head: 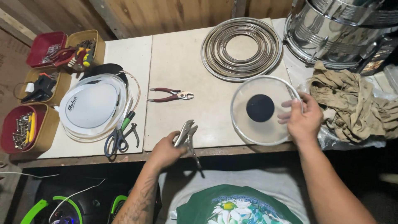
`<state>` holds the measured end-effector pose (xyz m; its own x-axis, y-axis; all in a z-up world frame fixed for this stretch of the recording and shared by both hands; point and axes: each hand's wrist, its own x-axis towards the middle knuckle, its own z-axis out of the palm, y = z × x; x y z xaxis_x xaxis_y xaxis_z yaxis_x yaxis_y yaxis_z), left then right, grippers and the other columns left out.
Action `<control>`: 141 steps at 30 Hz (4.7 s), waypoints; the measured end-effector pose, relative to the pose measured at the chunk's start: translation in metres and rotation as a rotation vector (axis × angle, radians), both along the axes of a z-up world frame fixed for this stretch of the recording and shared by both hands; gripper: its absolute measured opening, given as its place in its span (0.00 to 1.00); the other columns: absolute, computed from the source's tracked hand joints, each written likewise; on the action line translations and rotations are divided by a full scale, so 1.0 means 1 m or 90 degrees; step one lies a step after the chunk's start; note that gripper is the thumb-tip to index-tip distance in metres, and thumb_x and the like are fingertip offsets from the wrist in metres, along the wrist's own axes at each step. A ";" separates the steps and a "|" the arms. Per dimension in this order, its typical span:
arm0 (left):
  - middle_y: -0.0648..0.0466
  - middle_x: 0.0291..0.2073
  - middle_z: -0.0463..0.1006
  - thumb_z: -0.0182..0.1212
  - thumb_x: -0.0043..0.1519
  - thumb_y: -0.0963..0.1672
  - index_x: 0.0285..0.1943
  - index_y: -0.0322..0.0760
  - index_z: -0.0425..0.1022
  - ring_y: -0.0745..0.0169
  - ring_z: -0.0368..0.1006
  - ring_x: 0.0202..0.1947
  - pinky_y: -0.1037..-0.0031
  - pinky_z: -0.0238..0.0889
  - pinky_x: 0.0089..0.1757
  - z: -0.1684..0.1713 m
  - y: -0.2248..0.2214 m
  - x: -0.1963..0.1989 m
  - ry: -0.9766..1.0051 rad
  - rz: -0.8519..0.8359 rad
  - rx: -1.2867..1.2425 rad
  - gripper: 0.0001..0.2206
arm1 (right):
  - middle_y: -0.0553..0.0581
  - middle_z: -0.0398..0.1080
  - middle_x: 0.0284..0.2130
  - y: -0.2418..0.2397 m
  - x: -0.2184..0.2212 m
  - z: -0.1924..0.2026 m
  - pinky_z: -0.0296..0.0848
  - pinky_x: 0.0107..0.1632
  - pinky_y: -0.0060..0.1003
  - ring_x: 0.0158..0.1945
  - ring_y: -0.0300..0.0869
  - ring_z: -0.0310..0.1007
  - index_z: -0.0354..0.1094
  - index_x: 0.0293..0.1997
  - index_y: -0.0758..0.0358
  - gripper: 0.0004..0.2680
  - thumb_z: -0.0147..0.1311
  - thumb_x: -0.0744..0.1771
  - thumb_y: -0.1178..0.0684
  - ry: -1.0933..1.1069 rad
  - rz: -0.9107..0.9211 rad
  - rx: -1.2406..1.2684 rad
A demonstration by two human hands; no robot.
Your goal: Repairing a drum head using pliers and a tensioning tool on a workbench
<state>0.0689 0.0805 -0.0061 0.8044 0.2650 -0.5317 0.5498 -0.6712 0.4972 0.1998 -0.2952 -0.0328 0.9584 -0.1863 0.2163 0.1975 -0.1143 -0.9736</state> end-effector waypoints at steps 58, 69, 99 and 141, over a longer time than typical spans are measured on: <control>0.45 0.47 0.72 0.60 0.58 0.47 0.61 0.44 0.70 0.35 0.74 0.44 0.46 0.70 0.44 -0.092 0.004 -0.042 -0.278 -0.087 0.288 0.20 | 0.66 0.75 0.32 -0.039 0.026 -0.127 0.73 0.18 0.46 0.19 0.51 0.71 0.63 0.56 0.65 0.09 0.49 0.70 0.57 0.239 -0.005 0.159; 0.51 0.19 0.71 0.62 0.60 0.45 0.31 0.33 0.73 0.62 0.62 0.15 0.73 0.54 0.19 -0.003 -0.039 0.002 0.155 0.183 -0.291 0.09 | 0.57 0.77 0.37 -0.051 0.021 -0.122 0.73 0.43 0.32 0.37 0.41 0.74 0.75 0.50 0.66 0.16 0.63 0.58 0.64 0.233 0.054 0.144; 0.47 0.59 0.74 0.68 0.46 0.46 0.73 0.35 0.59 0.50 0.72 0.61 0.57 0.63 0.60 -0.014 -0.102 -0.046 -0.235 -0.127 -0.638 0.41 | 0.71 0.75 0.33 -0.027 -0.006 0.034 0.81 0.26 0.43 0.25 0.51 0.78 0.64 0.53 0.65 0.11 0.51 0.71 0.47 0.107 -0.025 0.339; 0.54 0.25 0.74 0.56 0.55 0.46 0.33 0.45 0.70 0.51 0.70 0.30 0.64 0.63 0.38 -0.005 -0.113 -0.039 -0.075 -0.123 -0.105 0.04 | 0.73 0.77 0.32 0.031 -0.062 0.072 0.85 0.32 0.43 0.27 0.56 0.81 0.67 0.50 0.71 0.10 0.50 0.70 0.51 -0.031 0.079 0.162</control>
<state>0.0294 -0.0325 -0.0113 0.8905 0.0188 -0.4545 0.3517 -0.6622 0.6617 0.1376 -0.2641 0.0392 0.9670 -0.1220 0.2237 0.2417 0.1605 -0.9570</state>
